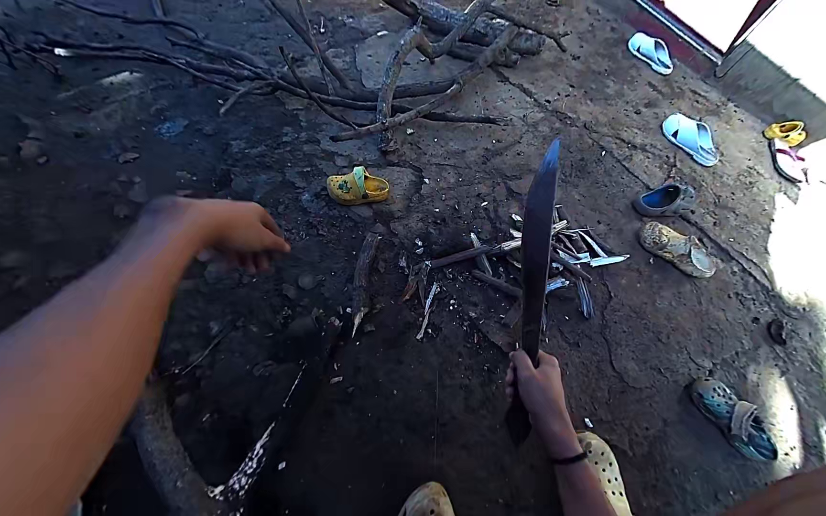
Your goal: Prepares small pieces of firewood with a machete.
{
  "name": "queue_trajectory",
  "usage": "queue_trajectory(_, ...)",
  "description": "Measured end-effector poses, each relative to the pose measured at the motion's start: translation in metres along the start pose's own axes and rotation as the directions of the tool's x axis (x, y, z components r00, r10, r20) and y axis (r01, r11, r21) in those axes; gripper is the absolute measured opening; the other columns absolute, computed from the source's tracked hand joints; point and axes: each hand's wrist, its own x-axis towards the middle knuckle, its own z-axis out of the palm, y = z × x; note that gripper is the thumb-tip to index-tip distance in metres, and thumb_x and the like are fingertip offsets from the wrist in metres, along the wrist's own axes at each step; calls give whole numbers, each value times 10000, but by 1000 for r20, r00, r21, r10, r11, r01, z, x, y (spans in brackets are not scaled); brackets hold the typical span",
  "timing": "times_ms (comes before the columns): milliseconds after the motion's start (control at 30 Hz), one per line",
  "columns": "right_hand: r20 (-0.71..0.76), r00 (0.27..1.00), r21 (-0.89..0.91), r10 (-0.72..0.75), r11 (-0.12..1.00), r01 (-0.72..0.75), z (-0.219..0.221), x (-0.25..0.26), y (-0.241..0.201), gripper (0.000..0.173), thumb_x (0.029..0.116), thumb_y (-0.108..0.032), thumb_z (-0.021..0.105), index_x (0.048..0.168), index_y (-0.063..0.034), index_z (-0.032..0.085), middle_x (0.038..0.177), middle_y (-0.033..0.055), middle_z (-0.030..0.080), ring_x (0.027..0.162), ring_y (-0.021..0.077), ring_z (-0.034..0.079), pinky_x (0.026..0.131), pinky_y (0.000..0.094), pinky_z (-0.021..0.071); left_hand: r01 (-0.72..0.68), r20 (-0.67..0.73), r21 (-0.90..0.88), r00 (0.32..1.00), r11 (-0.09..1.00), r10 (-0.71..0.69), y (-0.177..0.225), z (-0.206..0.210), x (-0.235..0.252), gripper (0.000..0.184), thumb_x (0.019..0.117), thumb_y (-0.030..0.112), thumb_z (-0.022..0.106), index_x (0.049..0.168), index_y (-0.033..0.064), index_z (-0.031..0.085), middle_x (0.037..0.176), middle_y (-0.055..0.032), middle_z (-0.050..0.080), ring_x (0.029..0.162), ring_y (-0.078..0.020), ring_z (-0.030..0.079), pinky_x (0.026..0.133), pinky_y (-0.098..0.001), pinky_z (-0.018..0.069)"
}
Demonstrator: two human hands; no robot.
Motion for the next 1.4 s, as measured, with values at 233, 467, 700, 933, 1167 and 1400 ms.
queue_trajectory(233, 47, 995, 277, -93, 958, 77, -15, -23, -39, 254, 1032, -123, 449, 824, -42, 569, 538, 27, 571, 409, 123, 561, 412, 275, 525, -101, -116, 163, 986, 981, 121, 99, 171, 83, 618, 1022, 436, 596, 1412, -39, 523, 1394, -323, 535, 1304, -482, 532, 1044, -662, 437)
queue_trajectory(467, 127, 984, 347, -123, 935, 72, -22, -27, -35, 159, 932, -167, 501, 837, -86, 600, 534, -7, 561, 416, 108, 562, 420, 271, 523, -10, -445, 121, 894, 993, 63, 125, 219, 108, 594, 1015, 422, 601, 1421, -9, 546, 1492, -293, 457, 1414, -463, 414, 1105, -633, 369)
queue_trajectory(700, 93, 992, 234, -89, 970, 65, -45, -8, -28, 156, 914, -206, 527, 827, -113, 619, 530, -20, 561, 411, 96, 552, 418, 267, 507, 9, -513, 158, 855, 987, 74, 149, 222, 124, 487, 980, 268, 654, 1399, 31, 581, 1489, -287, 456, 1390, -464, 434, 1088, -611, 391)
queue_trajectory(933, -30, 996, 271, -82, 959, 87, -78, -5, -26, 153, 910, -199, 526, 819, -120, 619, 529, -21, 565, 405, 100, 557, 399, 273, 509, -88, -622, 2, 780, 996, 70, 195, 202, 108, 320, 1034, 191, 533, 1215, -34, 671, 1281, -256, 626, 1203, -400, 617, 1016, -567, 470)
queue_trajectory(1167, -121, 983, 518, -138, 836, 181, -92, -17, -38, 179, 949, -106, 445, 821, -95, 571, 515, 0, 567, 392, 112, 560, 396, 280, 529, -663, -696, 38, 519, 748, 496, 282, 177, 70, 196, 1017, 127, 637, 1080, -40, 720, 1070, -230, 668, 935, -352, 683, 858, -500, 566)
queue_trajectory(1400, -74, 985, 598, -158, 783, 170, -88, -21, -43, 203, 955, -103, 428, 808, -80, 567, 512, 17, 564, 390, 122, 563, 396, 289, 534, -611, -566, -81, 679, 788, 468, 267, 149, 121, 340, 1111, 158, 418, 1335, -8, 613, 1323, -242, 626, 1245, -384, 604, 1073, -564, 458)
